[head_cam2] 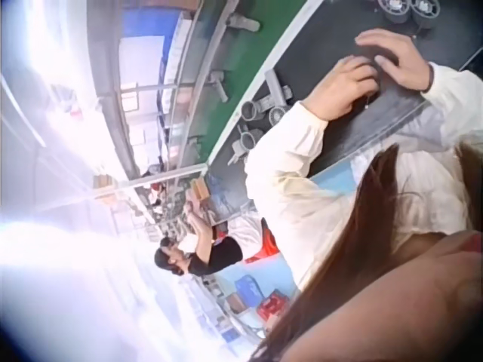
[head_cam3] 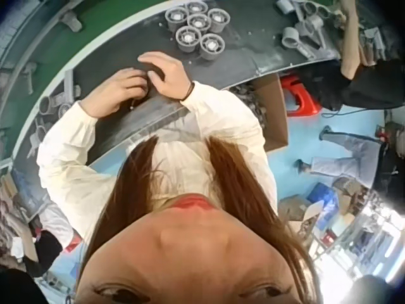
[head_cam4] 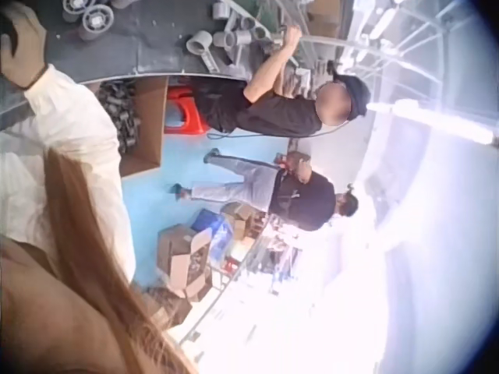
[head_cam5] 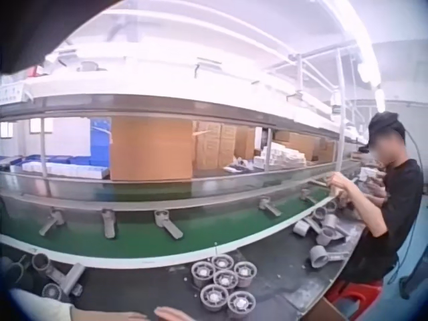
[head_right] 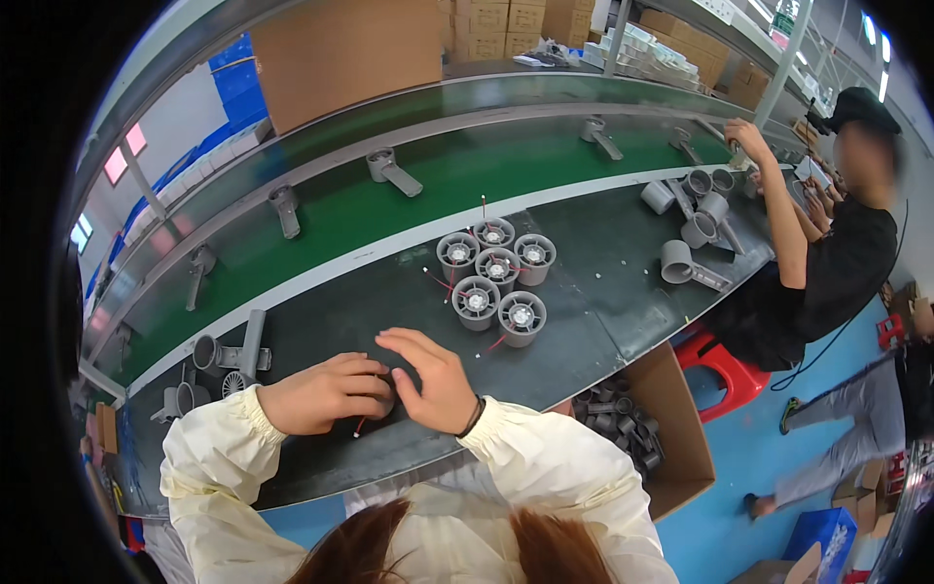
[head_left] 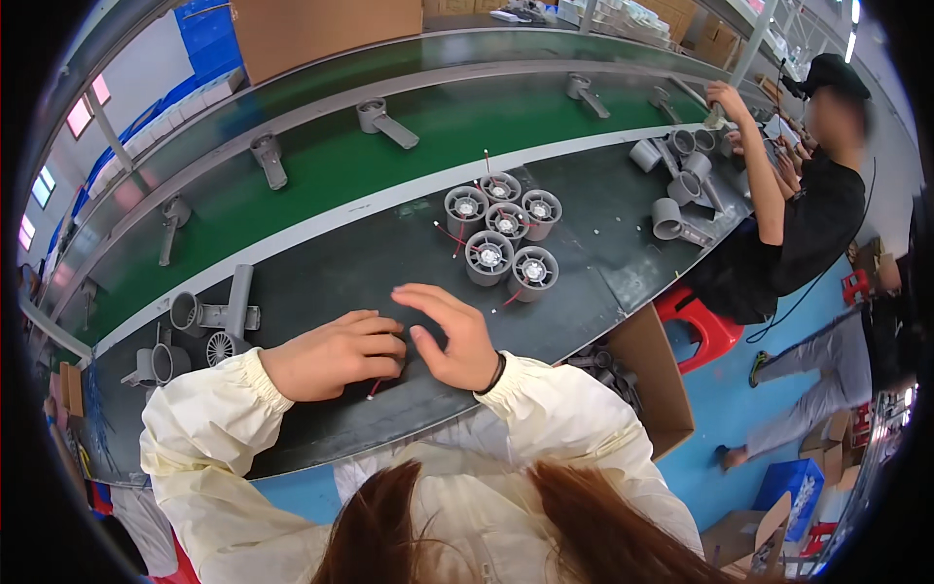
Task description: Assembling handheld fan motor units into plastic housings and routing the internal wiring.
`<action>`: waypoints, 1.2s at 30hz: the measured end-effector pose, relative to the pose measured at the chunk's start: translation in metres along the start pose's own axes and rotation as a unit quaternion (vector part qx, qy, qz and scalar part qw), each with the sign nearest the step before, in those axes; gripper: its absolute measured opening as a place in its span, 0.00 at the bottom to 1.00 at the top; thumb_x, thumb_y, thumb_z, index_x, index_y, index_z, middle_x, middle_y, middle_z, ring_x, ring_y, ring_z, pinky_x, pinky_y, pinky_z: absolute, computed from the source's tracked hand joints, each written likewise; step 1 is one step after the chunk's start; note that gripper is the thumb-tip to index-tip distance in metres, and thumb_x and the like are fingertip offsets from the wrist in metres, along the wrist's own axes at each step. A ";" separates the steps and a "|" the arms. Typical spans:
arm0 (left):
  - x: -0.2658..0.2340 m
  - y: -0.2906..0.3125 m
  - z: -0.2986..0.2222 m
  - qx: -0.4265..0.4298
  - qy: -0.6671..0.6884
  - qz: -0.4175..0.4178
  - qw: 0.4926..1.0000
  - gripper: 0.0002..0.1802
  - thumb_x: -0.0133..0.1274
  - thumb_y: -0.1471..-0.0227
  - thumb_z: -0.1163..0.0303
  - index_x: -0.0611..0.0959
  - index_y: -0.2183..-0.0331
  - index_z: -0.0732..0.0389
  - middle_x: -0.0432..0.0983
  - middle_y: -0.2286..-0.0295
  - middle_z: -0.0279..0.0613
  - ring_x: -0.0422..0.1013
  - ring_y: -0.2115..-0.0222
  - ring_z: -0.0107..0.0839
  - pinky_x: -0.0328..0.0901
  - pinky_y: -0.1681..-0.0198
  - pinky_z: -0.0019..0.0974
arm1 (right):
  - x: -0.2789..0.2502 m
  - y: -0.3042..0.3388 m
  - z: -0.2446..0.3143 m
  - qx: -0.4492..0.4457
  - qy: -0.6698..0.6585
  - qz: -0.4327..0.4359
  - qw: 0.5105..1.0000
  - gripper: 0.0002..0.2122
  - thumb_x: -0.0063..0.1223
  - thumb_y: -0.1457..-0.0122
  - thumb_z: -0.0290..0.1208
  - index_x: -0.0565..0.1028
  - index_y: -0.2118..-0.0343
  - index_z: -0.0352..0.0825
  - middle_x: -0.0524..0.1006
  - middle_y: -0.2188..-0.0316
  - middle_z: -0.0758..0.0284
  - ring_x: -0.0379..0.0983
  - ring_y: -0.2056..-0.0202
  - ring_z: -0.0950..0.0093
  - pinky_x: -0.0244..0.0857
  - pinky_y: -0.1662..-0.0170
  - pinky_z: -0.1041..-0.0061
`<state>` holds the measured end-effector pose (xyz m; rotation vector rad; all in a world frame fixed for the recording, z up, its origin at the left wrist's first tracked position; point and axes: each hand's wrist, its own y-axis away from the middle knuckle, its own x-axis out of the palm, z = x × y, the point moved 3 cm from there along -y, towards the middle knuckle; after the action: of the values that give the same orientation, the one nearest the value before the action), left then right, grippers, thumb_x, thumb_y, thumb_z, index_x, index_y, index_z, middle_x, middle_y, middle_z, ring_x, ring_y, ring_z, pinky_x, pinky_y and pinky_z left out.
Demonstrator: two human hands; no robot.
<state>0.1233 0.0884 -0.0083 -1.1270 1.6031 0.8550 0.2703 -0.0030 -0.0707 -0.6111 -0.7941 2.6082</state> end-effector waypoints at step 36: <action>0.092 0.062 -0.025 -0.366 0.385 -0.417 0.738 0.09 0.53 0.47 0.76 0.77 0.76 0.70 0.74 0.72 0.42 0.67 0.72 0.26 0.61 0.68 0.27 | 0.036 -0.004 0.023 -0.013 0.056 0.172 0.983 0.25 0.67 0.58 0.31 0.70 0.55 0.33 0.69 0.57 0.59 0.70 0.58 0.58 0.67 0.57 0.64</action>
<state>0.0467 0.0612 -0.0878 -2.7710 1.0436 0.3605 0.2290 0.0056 -0.0621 -0.9694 -0.7430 2.8408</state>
